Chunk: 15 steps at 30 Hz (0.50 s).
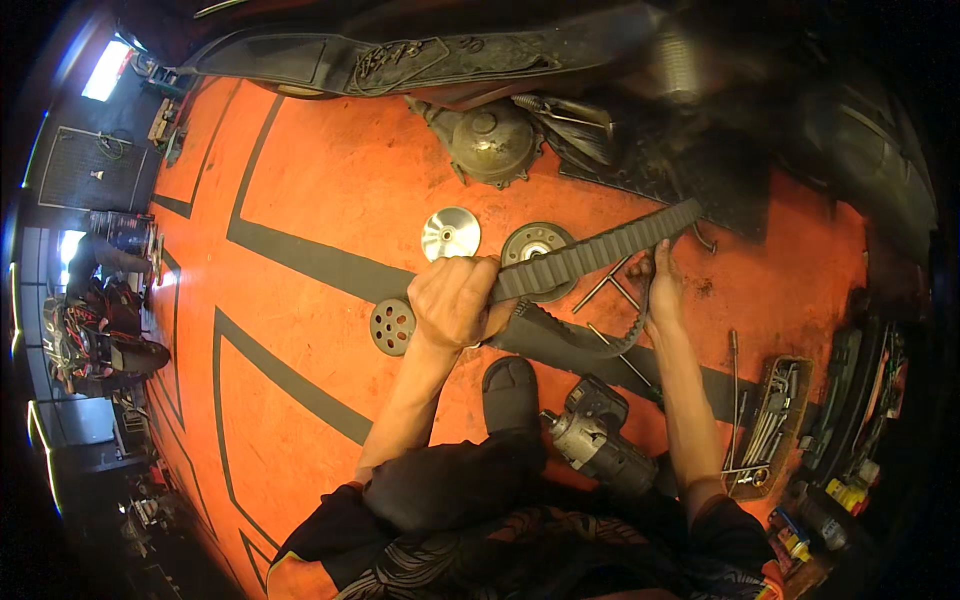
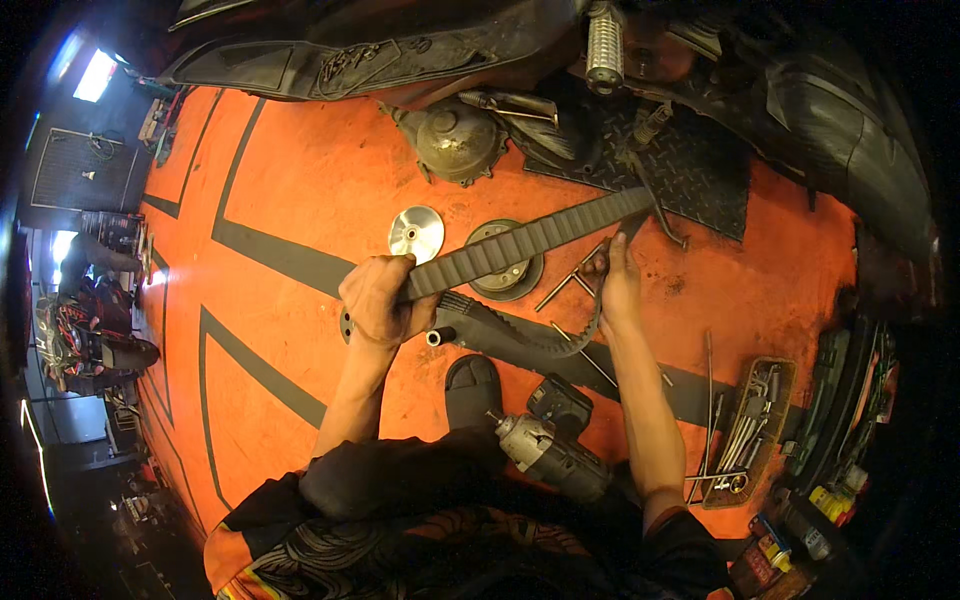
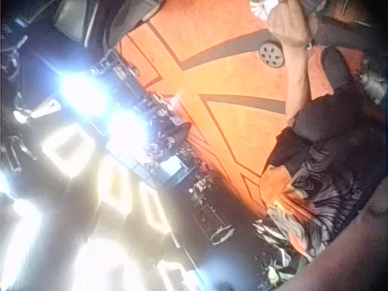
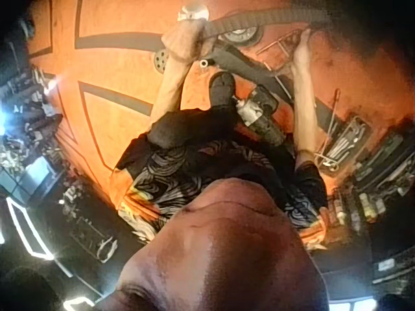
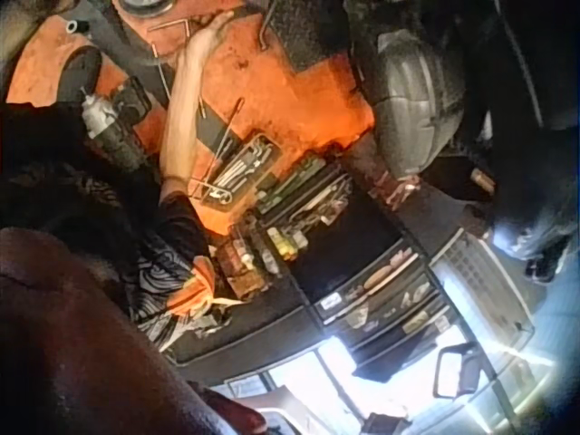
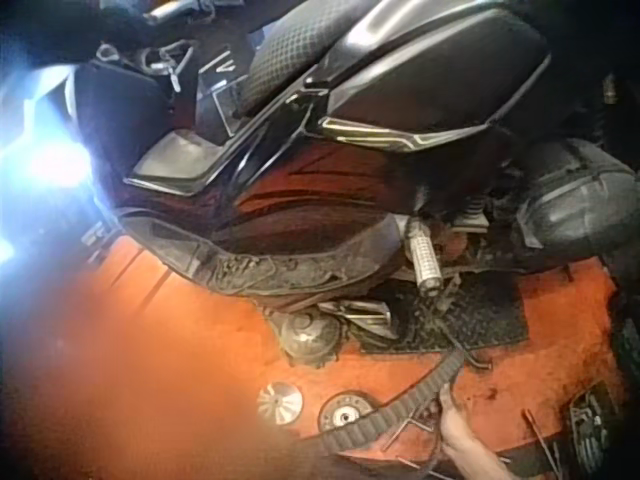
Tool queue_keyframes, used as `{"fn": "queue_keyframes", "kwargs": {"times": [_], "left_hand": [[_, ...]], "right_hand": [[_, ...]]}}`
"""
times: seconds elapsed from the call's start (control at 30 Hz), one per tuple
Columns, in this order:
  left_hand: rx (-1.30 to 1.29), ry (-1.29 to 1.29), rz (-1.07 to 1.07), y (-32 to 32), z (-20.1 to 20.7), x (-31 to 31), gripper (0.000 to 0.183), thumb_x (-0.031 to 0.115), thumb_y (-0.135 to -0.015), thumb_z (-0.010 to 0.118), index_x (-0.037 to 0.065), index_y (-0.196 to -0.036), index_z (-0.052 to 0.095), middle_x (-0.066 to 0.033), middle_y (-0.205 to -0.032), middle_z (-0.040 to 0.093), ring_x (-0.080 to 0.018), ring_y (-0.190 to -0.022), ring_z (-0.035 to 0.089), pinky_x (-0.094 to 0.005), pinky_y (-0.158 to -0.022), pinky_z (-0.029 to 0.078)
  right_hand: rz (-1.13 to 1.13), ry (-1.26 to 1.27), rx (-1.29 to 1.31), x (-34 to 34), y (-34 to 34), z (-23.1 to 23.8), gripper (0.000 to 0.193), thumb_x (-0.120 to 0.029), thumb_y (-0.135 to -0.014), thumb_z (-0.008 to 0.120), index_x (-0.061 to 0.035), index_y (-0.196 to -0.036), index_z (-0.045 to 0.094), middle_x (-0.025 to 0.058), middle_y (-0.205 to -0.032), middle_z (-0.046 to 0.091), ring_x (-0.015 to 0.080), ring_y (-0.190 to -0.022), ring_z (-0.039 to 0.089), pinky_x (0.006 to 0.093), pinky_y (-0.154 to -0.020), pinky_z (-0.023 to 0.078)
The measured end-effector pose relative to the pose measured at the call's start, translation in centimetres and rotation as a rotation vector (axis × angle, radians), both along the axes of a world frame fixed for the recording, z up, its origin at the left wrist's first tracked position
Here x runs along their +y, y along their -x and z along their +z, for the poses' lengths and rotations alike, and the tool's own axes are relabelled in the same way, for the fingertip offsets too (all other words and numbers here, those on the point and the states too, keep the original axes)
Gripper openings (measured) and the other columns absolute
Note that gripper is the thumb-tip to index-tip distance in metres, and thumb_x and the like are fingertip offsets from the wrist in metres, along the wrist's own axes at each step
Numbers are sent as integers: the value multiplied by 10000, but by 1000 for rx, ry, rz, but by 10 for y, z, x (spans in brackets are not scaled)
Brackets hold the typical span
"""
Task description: The person uses an impact wrench to remove bolts from the motorcycle engine, then removes the clutch bell, drive belt, and pulley components by hand, finally using a screwdriver to remove screws from the air filter housing.
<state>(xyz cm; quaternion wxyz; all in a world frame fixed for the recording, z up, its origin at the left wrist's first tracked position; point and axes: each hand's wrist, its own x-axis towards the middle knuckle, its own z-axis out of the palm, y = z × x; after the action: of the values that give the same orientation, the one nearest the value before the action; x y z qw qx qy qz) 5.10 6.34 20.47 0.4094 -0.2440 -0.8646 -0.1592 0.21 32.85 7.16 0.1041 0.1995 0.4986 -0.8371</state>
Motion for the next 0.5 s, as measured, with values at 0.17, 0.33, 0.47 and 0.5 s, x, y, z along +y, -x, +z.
{"fn": "queue_keyframes", "kwargs": {"times": [0.17, 0.33, 0.47, 0.5], "left_hand": [[-237, -10, 133, 4, -1, 2, 317, 119, -801, 770, -3, -1044, 609, -99, -692, 565, -248, -550, 574, -340, -497, 425], [-467, -291, 353, 9, -10, -7, 382, 27, -934, 609, 20, -1310, 544, -196, -1221, 576, -339, -825, 656, -409, -678, 531], [-443, -934, 295, 8, -20, -19, 679, 83, -954, 603, -61, -1508, 238, -276, -1439, 370, -359, -1253, 503, -459, -1068, 426], [-409, -825, 281, 7, -22, -22, 800, 189, -929, 665, -56, -1525, 190, -277, -1474, 308, -376, -1299, 456, -477, -1091, 398]], "right_hand": [[-217, -253, -25, 19, 1, 0, 495, -447, -1079, 440, 1, -1283, 495, 100, -1066, 556, 230, -996, 566, 372, -950, 466], [305, -611, 345, 33, -22, 22, 635, -395, -1082, 394, 92, -1489, 361, 263, -1466, 471, 375, -1380, 452, 426, -1176, 320], [498, -760, 739, 15, -33, 61, 443, -204, -1009, 507, 64, -1361, 525, 272, -1331, 583, 388, -1268, 555, 419, -1076, 414], [514, -655, 727, 7, -31, 70, 399, -156, -958, 590, 64, -1291, 589, 258, -1262, 628, 383, -1200, 607, 409, -1032, 459]]}}
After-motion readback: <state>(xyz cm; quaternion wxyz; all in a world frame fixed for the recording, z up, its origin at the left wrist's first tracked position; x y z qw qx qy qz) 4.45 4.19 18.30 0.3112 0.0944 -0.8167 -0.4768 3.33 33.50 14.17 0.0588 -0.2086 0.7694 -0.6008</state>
